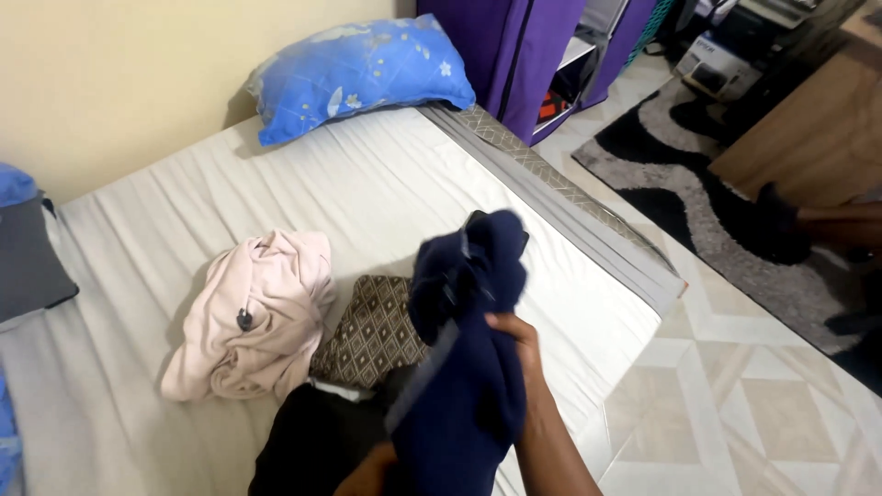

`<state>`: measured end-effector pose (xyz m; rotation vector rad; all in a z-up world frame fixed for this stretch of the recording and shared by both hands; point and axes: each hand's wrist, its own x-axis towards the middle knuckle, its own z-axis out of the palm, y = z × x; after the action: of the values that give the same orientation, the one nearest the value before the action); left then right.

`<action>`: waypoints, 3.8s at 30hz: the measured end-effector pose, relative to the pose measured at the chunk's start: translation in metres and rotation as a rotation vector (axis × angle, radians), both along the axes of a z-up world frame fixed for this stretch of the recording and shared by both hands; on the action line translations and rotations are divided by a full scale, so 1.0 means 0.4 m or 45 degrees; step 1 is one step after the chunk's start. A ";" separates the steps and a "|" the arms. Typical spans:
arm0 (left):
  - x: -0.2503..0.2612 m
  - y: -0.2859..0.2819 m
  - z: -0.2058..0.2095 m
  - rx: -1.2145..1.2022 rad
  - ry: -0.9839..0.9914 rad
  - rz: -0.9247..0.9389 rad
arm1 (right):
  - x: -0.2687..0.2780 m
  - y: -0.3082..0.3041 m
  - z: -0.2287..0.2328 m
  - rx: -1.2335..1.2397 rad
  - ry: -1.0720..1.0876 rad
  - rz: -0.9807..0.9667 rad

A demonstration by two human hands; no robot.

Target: Folding various pieces of laundry on a bed.

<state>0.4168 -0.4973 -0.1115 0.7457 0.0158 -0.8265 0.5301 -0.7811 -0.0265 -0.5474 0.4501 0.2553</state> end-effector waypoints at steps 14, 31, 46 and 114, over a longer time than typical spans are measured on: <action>0.173 -0.052 0.165 -0.147 -1.004 -0.031 | -0.728 0.098 -0.023 -0.190 -0.359 0.182; -0.282 0.158 0.378 0.638 -1.055 -0.941 | -0.801 0.050 0.443 -0.017 -0.581 -0.608; -0.482 -0.297 0.186 -0.428 0.339 -0.196 | -1.160 0.138 0.257 0.623 -1.011 0.522; -0.539 0.048 0.428 0.043 -0.878 -0.375 | -1.006 0.231 0.414 0.002 -0.068 -0.627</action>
<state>0.2010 -0.4781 0.0597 1.0491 -0.7122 -0.8094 0.1278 -0.6887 0.1391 -0.4252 0.5175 -0.2301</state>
